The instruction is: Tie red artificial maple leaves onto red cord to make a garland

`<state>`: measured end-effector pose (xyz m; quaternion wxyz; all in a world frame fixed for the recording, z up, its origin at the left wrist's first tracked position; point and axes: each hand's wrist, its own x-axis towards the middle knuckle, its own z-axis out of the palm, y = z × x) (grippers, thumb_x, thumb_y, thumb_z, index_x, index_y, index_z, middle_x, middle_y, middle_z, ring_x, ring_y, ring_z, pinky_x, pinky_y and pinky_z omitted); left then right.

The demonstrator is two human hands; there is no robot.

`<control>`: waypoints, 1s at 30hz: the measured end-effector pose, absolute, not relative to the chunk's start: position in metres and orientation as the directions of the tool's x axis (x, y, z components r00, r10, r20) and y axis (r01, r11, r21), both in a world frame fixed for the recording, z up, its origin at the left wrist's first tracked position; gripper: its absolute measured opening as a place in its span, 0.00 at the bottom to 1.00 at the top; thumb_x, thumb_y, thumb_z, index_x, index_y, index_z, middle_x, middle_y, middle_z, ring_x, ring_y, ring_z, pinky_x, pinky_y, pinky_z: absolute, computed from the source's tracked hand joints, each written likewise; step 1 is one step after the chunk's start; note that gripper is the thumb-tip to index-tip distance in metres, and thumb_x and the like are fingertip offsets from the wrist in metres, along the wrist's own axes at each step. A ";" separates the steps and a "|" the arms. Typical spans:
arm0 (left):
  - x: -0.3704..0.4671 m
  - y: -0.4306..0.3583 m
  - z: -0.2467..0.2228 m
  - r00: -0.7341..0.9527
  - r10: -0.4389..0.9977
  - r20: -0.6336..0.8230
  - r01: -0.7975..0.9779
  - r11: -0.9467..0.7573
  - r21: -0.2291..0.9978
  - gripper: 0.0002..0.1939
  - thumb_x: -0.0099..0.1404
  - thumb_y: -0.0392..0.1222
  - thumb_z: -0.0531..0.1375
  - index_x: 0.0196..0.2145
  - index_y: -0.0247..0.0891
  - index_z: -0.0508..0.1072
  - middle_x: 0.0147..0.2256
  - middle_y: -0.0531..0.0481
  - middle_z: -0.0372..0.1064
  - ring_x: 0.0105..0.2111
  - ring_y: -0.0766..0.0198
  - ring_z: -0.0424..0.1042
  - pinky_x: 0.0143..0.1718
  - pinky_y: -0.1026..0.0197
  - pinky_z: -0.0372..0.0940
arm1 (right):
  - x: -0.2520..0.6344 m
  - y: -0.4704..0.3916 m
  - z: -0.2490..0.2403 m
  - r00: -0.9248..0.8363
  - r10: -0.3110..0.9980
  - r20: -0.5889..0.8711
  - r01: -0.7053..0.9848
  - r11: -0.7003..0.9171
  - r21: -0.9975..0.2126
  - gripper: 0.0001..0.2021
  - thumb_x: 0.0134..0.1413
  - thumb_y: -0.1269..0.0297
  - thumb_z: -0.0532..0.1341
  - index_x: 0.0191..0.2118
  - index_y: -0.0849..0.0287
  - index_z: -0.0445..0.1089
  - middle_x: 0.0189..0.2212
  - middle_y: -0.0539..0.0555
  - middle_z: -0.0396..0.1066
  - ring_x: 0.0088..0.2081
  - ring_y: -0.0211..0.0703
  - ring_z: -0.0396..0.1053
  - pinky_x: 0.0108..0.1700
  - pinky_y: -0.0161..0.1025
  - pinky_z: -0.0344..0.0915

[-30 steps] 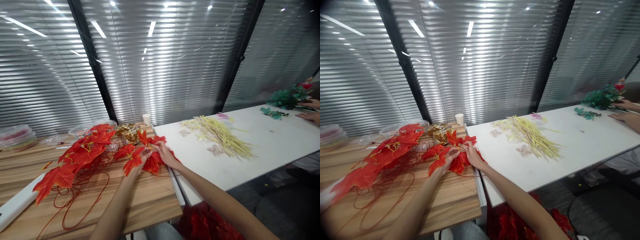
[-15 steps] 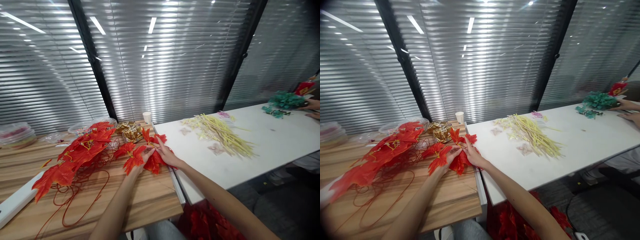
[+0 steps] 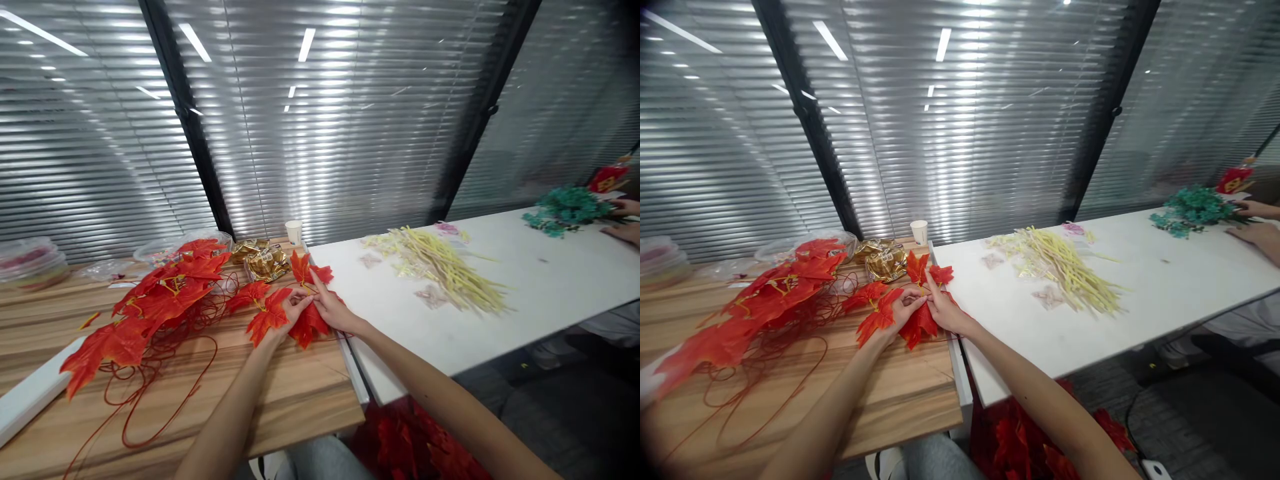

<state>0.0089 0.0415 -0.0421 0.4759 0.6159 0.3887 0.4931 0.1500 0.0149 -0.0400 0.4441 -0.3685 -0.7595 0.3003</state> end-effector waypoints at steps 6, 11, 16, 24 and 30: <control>0.008 0.040 -0.040 0.219 0.932 0.288 0.053 -0.306 0.950 0.11 0.48 0.45 0.62 0.25 0.36 0.67 0.24 0.54 0.66 0.23 0.69 0.65 0.26 0.66 0.61 | 0.148 0.009 -0.030 -0.294 0.853 0.432 0.302 0.511 -0.805 0.33 0.54 0.70 0.50 0.62 0.59 0.31 0.31 0.52 0.71 0.37 0.40 0.68 0.44 0.44 0.62; 0.005 0.046 -0.043 0.086 0.947 0.309 0.031 -0.313 0.949 0.09 0.49 0.44 0.62 0.24 0.37 0.66 0.23 0.55 0.66 0.22 0.70 0.65 0.25 0.66 0.62 | 0.147 0.007 -0.025 -0.247 0.874 0.418 0.209 0.469 -0.858 0.30 0.50 0.69 0.54 0.59 0.58 0.43 0.32 0.53 0.71 0.33 0.40 0.69 0.38 0.40 0.65; 0.005 0.048 -0.043 0.048 0.948 0.314 0.018 -0.315 0.949 0.08 0.48 0.43 0.62 0.24 0.37 0.67 0.23 0.55 0.67 0.23 0.69 0.67 0.27 0.66 0.63 | 0.148 0.012 -0.025 -0.112 0.906 0.407 0.247 0.422 -0.872 0.09 0.50 0.68 0.54 0.39 0.61 0.63 0.31 0.54 0.70 0.34 0.40 0.69 0.37 0.38 0.64; 0.004 0.051 -0.048 0.043 0.942 0.333 0.041 -0.335 0.941 0.10 0.47 0.46 0.63 0.25 0.37 0.69 0.23 0.54 0.69 0.24 0.67 0.68 0.29 0.64 0.64 | 0.151 0.017 -0.028 -0.061 0.907 0.417 0.381 0.407 -0.830 0.10 0.54 0.62 0.51 0.29 0.60 0.64 0.26 0.51 0.68 0.29 0.39 0.66 0.33 0.36 0.61; 0.004 0.048 -0.047 0.065 0.927 0.369 0.075 -0.373 0.925 0.08 0.51 0.44 0.61 0.27 0.38 0.72 0.29 0.51 0.71 0.32 0.64 0.70 0.38 0.60 0.65 | 0.152 0.014 -0.028 -0.068 0.878 0.473 0.437 0.453 -0.777 0.07 0.54 0.67 0.50 0.31 0.60 0.64 0.29 0.52 0.69 0.31 0.39 0.66 0.33 0.35 0.60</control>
